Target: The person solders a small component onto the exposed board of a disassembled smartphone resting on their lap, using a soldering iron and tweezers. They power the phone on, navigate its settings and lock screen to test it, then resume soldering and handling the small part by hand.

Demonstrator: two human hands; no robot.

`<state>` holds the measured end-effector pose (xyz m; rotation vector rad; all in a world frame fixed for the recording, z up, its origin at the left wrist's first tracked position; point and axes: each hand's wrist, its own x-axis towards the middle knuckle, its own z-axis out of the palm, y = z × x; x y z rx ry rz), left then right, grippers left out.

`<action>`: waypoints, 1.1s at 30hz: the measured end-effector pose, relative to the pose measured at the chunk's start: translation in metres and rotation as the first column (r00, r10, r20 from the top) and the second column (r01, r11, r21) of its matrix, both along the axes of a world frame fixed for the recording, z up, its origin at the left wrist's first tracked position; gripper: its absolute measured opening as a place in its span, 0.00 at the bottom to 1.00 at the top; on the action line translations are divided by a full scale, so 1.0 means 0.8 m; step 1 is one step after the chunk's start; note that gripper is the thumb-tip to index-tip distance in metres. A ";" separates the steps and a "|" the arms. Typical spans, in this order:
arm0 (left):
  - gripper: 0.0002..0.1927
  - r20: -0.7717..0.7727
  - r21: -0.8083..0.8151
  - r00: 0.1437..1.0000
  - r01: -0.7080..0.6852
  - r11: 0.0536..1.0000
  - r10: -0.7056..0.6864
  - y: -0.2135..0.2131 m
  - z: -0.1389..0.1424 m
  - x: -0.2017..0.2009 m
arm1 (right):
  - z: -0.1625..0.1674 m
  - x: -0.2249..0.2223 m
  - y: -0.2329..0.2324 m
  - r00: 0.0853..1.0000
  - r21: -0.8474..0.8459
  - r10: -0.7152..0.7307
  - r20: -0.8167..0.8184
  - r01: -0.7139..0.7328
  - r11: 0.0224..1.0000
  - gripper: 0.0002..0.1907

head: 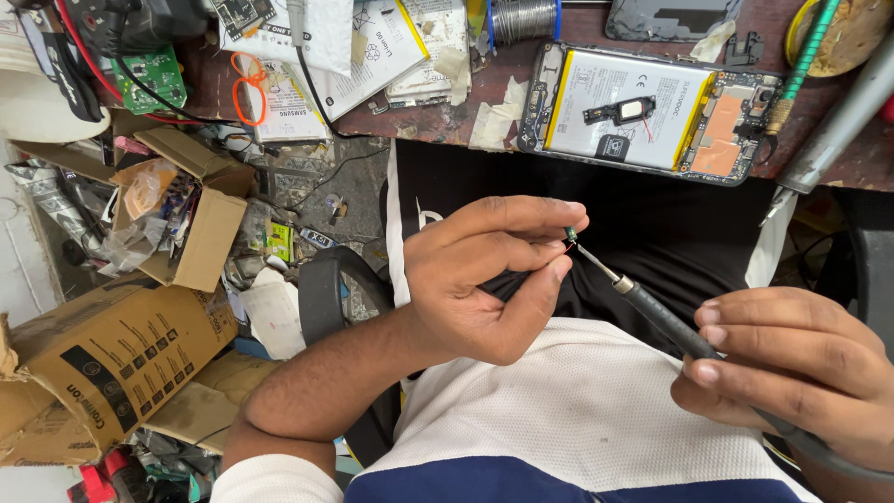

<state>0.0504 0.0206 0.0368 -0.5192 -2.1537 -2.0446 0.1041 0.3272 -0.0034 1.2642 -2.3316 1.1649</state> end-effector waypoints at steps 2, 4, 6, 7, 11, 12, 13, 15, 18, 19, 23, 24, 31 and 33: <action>0.04 0.002 0.000 1.000 0.001 1.000 -0.001 0.000 0.000 0.001 | -0.001 -0.003 -0.002 1.000 -0.028 0.006 -0.008 -0.006 1.000 0.18; 0.04 0.000 -0.003 1.000 0.003 1.000 -0.003 0.000 0.000 0.000 | 0.000 -0.005 -0.004 1.000 -0.033 0.013 -0.014 -0.014 0.999 0.18; 0.04 -0.002 -0.003 1.000 0.002 1.000 -0.002 -0.001 0.000 0.000 | 0.002 -0.007 -0.006 1.000 -0.015 0.023 -0.016 -0.023 1.000 0.18; 0.04 -0.003 -0.004 1.000 0.002 1.000 -0.002 -0.001 0.000 0.000 | 0.003 -0.008 -0.007 1.000 -0.018 0.016 -0.019 -0.017 1.000 0.18; 0.04 -0.004 0.001 1.000 0.000 1.000 0.000 0.000 -0.001 0.000 | 0.005 -0.009 -0.008 1.000 -0.028 0.011 -0.022 -0.012 1.000 0.18; 0.04 0.001 0.000 1.000 0.005 1.000 -0.005 0.000 -0.001 0.000 | 0.005 -0.009 -0.007 1.000 -0.029 0.015 -0.022 -0.015 0.999 0.17; 0.04 0.006 -0.002 1.000 0.009 1.000 -0.009 -0.001 -0.001 0.000 | 0.005 -0.008 -0.007 1.000 -0.027 0.006 -0.013 -0.006 1.000 0.17; 0.04 0.003 -0.006 1.000 0.016 1.000 -0.016 -0.001 -0.002 -0.001 | 0.004 -0.005 -0.004 1.000 -0.029 -0.004 -0.013 0.003 1.000 0.18; 0.03 0.007 0.011 1.000 0.002 1.000 -0.002 0.000 -0.002 -0.003 | 0.003 -0.002 0.004 0.999 -0.049 -0.031 -0.011 0.031 0.998 0.19; 0.03 0.003 0.018 1.000 -0.007 1.000 0.007 -0.001 -0.002 -0.006 | 0.002 -0.002 0.008 0.999 -0.061 -0.053 -0.003 0.053 0.997 0.20; 0.04 0.009 -0.075 0.997 -0.075 0.994 0.076 -0.012 0.001 -0.014 | -0.003 -0.005 0.018 0.992 -0.121 -0.127 0.004 0.127 0.985 0.21; 0.05 -0.034 -0.117 0.992 -0.123 0.985 0.120 -0.016 -0.002 -0.020 | -0.004 -0.007 0.019 0.991 -0.153 -0.132 -0.007 0.129 0.980 0.22; 0.04 0.053 -0.033 0.942 -0.330 0.943 0.332 -0.049 -0.027 -0.050 | 0.014 -0.005 -0.003 0.959 -0.116 -0.269 0.092 0.279 0.953 0.20; 0.04 0.096 0.025 0.931 -0.356 0.934 0.352 -0.049 -0.032 -0.058 | 0.030 -0.004 -0.008 0.940 -0.054 -0.305 0.154 0.317 0.947 0.18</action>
